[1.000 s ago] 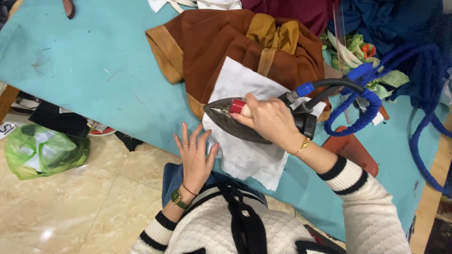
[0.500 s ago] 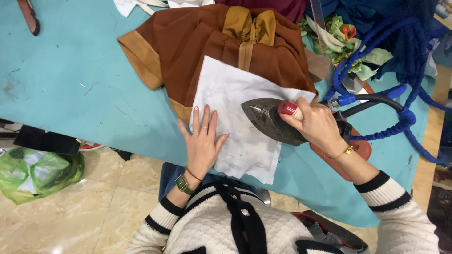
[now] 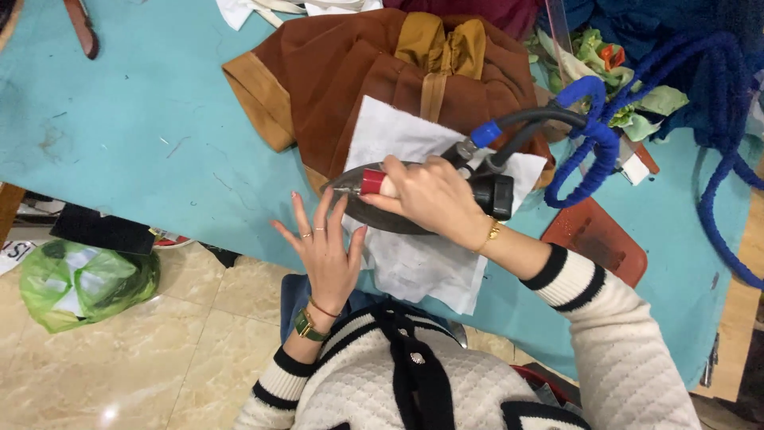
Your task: A person uses a steam iron and a white pressing cloth to iron a brown pleated garment on a work table.
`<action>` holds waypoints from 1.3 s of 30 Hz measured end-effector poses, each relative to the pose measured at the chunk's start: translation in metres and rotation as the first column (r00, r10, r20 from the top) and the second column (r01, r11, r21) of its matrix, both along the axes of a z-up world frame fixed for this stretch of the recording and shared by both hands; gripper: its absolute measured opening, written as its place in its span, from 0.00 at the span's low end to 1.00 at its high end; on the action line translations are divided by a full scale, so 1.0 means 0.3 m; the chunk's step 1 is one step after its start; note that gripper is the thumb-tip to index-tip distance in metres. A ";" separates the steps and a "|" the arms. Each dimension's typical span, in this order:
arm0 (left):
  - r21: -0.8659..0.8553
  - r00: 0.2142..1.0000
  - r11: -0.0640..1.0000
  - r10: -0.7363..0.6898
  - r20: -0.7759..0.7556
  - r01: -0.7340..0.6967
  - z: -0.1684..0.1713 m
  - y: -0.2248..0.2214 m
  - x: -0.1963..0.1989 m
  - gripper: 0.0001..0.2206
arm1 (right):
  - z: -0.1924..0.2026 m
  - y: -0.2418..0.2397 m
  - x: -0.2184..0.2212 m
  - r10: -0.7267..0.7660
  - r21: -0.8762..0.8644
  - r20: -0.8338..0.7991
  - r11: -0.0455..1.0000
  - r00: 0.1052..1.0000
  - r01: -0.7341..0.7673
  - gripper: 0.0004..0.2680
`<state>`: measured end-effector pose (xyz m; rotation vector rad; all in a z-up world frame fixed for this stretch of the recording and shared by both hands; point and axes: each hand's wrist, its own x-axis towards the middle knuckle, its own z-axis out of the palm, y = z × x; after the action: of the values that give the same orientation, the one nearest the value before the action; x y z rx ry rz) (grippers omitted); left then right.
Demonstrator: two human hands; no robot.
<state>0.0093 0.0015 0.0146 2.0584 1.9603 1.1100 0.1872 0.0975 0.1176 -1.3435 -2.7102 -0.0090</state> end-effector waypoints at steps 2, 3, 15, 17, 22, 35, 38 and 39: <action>0.002 0.999 1.000 0.020 0.025 -0.020 0.005 -0.004 -0.011 0.22 | -0.014 0.020 -0.019 0.030 0.000 -0.004 1.000 1.000 -0.030 0.21; 0.005 0.998 0.999 0.033 0.044 -0.033 0.006 -0.007 -0.020 0.22 | -0.013 0.024 -0.020 0.039 -0.001 -0.009 0.999 0.999 -0.039 0.21; -0.076 0.985 0.997 0.041 0.168 -0.028 -0.040 -0.025 -0.013 0.21 | 0.001 0.008 0.126 -0.018 0.005 0.029 1.000 0.999 0.018 0.21; -0.115 0.984 0.993 0.039 0.175 -0.019 -0.054 -0.028 -0.008 0.21 | -0.001 0.005 0.178 -0.033 0.024 0.014 0.999 0.999 0.033 0.20; -0.256 0.971 0.966 0.031 0.239 0.032 -0.068 -0.047 0.022 0.27 | -0.010 -0.024 0.278 -0.063 0.039 -0.018 0.997 0.998 0.064 0.19; -0.433 0.893 0.890 0.073 0.443 0.142 -0.101 -0.113 0.049 0.36 | -0.106 -0.163 0.567 -0.053 0.009 -0.083 0.999 0.995 0.054 0.21; -0.426 0.905 0.893 0.056 0.422 0.143 -0.060 -0.117 0.055 0.37 | -0.121 -0.256 0.704 -0.084 -0.029 -0.064 0.996 0.994 0.082 0.21; -0.418 0.926 0.900 0.049 0.374 0.121 -0.039 -0.119 0.055 0.37 | -0.124 -0.293 0.756 -0.155 -0.066 -0.046 0.986 0.987 0.152 0.18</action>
<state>0.0258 -0.0342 0.0027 1.5134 1.7667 0.8736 0.4140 0.0095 0.0803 -1.5450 -2.5789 0.0950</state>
